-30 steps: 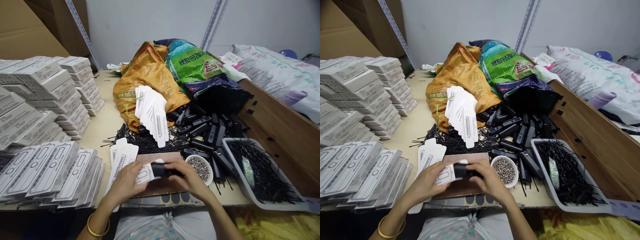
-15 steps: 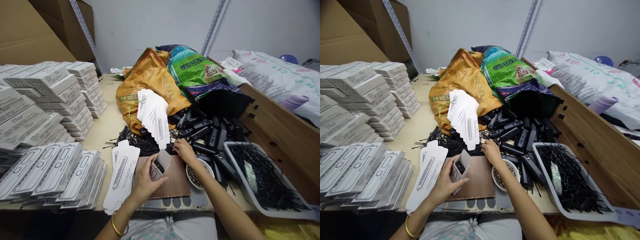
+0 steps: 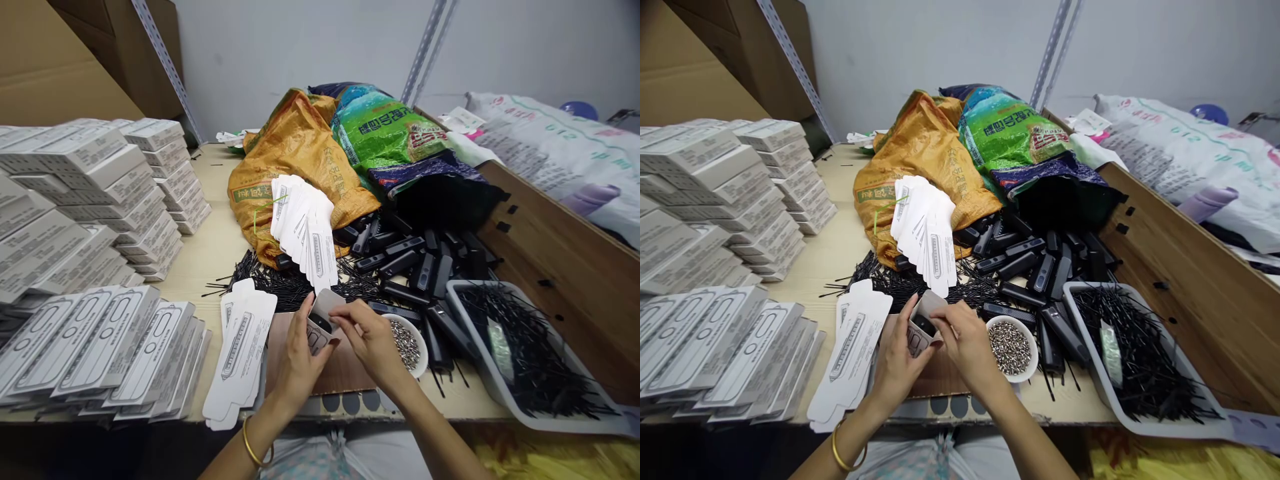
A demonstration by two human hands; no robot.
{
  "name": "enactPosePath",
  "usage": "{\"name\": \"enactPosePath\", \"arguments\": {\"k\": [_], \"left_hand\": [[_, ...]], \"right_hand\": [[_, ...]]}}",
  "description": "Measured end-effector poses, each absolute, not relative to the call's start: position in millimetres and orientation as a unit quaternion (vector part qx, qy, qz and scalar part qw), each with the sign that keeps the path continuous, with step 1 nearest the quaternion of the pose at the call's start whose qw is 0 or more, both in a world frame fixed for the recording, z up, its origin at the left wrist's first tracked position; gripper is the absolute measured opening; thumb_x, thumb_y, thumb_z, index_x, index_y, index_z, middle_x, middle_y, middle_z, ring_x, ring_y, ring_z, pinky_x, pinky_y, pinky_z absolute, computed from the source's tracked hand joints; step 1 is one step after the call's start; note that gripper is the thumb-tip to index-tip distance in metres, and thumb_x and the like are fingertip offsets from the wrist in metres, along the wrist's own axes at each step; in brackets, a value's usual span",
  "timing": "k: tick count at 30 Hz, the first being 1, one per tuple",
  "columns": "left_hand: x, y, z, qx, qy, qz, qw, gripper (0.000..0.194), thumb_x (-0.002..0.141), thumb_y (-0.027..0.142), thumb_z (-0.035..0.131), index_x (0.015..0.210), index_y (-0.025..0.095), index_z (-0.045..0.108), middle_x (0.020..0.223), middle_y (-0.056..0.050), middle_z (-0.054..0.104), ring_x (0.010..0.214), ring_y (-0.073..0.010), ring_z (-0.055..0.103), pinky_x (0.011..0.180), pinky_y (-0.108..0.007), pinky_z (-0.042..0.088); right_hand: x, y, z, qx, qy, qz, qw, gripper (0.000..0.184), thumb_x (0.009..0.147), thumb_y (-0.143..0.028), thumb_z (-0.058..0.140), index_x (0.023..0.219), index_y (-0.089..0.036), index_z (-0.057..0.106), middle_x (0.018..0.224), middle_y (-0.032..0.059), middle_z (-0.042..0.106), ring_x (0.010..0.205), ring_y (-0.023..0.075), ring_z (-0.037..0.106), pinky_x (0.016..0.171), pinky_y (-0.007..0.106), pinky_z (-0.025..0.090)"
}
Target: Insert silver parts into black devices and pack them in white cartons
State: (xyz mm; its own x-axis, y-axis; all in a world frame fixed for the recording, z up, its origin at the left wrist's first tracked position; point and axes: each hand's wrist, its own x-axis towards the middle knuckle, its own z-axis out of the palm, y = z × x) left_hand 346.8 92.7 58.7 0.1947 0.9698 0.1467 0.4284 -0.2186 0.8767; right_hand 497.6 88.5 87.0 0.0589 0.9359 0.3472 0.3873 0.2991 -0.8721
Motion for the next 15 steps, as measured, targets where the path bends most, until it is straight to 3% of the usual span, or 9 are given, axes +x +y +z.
{"name": "enactPosePath", "arguments": {"k": [2,5,7,10,13,15], "left_hand": [[345.6,92.2,53.3,0.692,0.507,0.390,0.336,0.069,0.082,0.024,0.065,0.141,0.027,0.030,0.143,-0.010,0.044,0.132,-0.0257,0.043,0.110,-0.042,0.034],[343.7,91.1,45.8,0.719,0.457,0.400,0.338,0.045,0.084,0.021,0.060,0.126,0.026,0.043,0.128,-0.009,0.054,0.122,-0.0236,0.051,0.104,-0.041,0.041],[342.1,89.0,42.5,0.734,0.420,0.391,0.364,0.036,0.084,0.017,0.058,0.117,0.025,0.046,0.123,-0.008,0.055,0.121,-0.0231,0.052,0.104,-0.041,0.042],[338.9,84.6,39.6,0.705,0.423,0.386,0.419,0.058,0.085,0.017,0.054,0.136,0.026,0.029,0.136,-0.012,0.048,0.130,-0.0227,0.046,0.108,-0.042,0.038],[337.5,81.9,38.3,0.660,0.437,0.384,0.475,0.070,0.093,0.023,0.043,0.149,0.026,0.001,0.149,-0.015,0.036,0.135,-0.0212,0.041,0.110,-0.041,0.036],[338.8,82.1,39.1,0.649,0.450,0.379,0.484,0.073,0.093,0.027,0.047,0.150,0.026,0.001,0.153,-0.015,0.029,0.138,-0.0228,0.037,0.111,-0.042,0.035]], "right_hand": [[496.4,89.5,78.8,-0.548,-0.604,0.272,0.511,0.009,0.087,-0.029,0.060,0.091,-0.024,0.066,0.085,0.0035,0.064,0.078,0.0186,0.056,0.071,0.032,0.045],[488.0,95.7,65.7,-0.557,-0.512,0.325,0.567,0.031,0.079,-0.034,0.069,0.106,-0.023,0.057,0.094,0.0026,0.060,0.079,0.0171,0.056,0.072,0.030,0.046],[475.1,96.2,59.4,-0.544,-0.485,0.368,0.577,0.024,0.083,-0.036,0.064,0.100,-0.022,0.056,0.087,0.0006,0.059,0.075,0.0160,0.056,0.067,0.028,0.046],[452.9,86.2,54.9,-0.544,-0.528,0.304,0.578,0.015,0.092,-0.033,0.051,0.088,-0.021,0.059,0.083,0.0021,0.060,0.080,0.0176,0.057,0.071,0.030,0.046],[441.9,73.3,54.5,-0.516,-0.603,0.216,0.569,0.014,0.093,-0.027,0.050,0.096,-0.023,0.064,0.101,0.0056,0.064,0.099,0.0207,0.058,0.085,0.035,0.046],[442.2,70.1,55.0,-0.523,-0.589,0.226,0.573,0.016,0.094,-0.025,0.049,0.101,-0.023,0.063,0.105,0.0061,0.065,0.101,0.0200,0.059,0.087,0.036,0.048]]}}
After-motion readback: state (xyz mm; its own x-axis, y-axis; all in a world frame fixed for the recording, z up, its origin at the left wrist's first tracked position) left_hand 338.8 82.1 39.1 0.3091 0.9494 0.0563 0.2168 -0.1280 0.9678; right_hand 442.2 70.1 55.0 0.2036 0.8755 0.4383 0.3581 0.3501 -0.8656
